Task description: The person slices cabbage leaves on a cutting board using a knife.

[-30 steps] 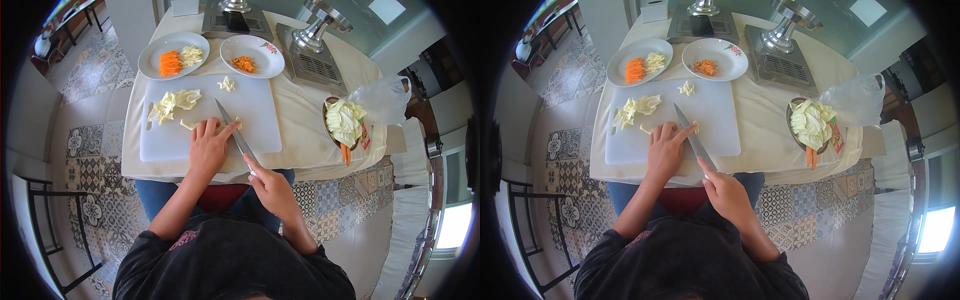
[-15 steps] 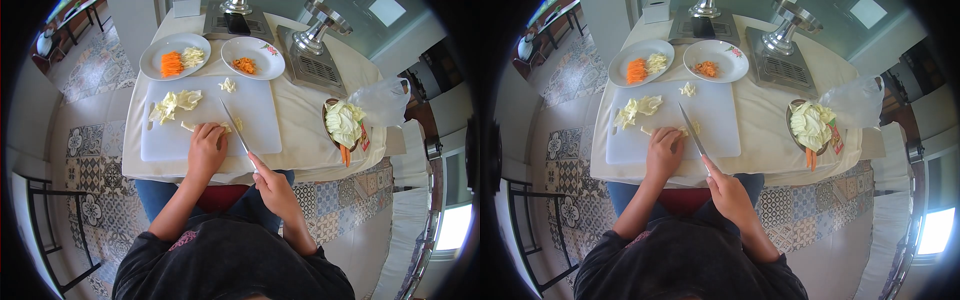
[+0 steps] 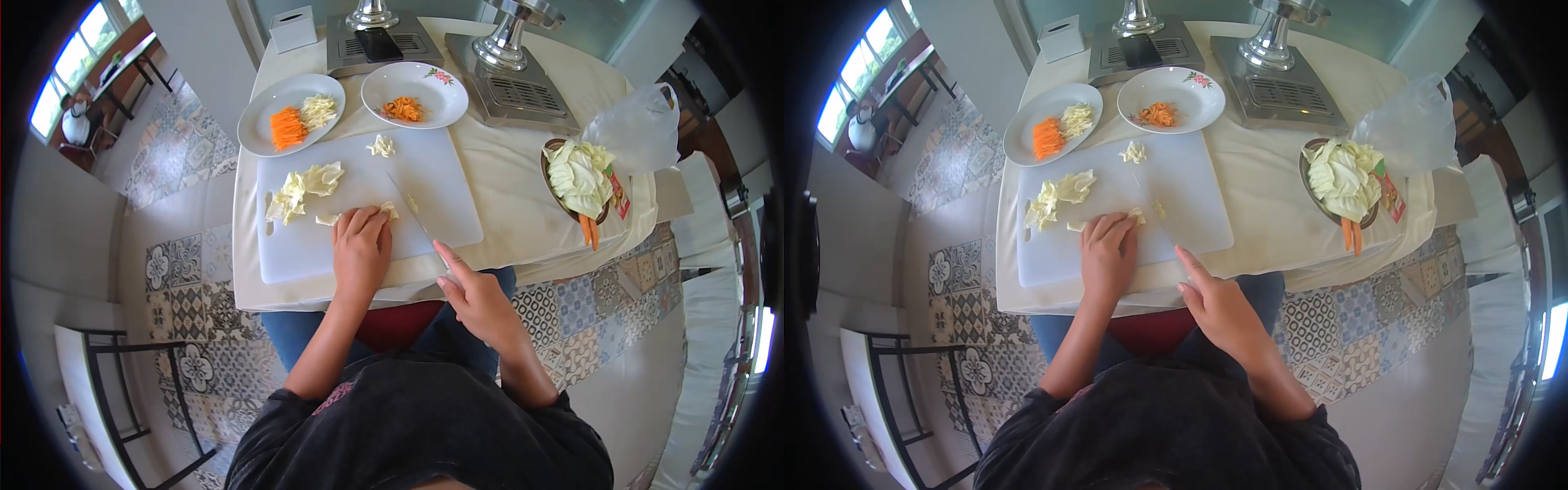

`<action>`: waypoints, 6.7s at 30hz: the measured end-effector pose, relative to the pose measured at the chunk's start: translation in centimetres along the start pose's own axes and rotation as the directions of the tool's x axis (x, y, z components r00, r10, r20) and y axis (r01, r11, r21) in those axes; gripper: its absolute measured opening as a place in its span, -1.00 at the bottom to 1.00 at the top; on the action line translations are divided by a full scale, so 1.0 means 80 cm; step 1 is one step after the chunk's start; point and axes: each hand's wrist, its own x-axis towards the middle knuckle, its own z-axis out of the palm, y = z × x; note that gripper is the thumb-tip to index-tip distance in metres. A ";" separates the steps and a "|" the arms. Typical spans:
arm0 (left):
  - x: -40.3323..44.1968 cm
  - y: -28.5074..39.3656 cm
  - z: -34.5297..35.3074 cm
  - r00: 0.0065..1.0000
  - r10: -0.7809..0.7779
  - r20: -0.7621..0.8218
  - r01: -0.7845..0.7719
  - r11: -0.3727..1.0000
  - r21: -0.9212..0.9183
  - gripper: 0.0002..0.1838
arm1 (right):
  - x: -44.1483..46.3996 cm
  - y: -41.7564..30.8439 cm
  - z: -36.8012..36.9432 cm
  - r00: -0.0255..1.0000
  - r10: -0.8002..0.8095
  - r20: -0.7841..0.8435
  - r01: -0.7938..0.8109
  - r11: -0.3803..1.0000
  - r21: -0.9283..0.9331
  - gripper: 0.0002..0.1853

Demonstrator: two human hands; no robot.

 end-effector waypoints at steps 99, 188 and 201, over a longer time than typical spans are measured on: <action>0.093 -0.038 -0.047 0.793 0.218 0.569 -0.235 0.971 -0.044 -0.51 | 0.019 -0.010 0.030 0.989 -0.019 -0.150 0.001 0.993 -0.120 -0.41; 0.081 -0.045 -0.030 0.775 0.359 0.520 -0.370 0.925 -0.087 -0.75 | 0.017 -0.008 0.031 0.983 -0.063 -0.175 -0.012 0.918 -0.397 -0.48; 0.077 -0.043 -0.027 0.790 0.386 0.477 -0.391 0.916 -0.095 -0.56 | 0.014 -0.008 0.033 0.985 -0.046 -0.165 -0.024 0.915 -0.402 -0.43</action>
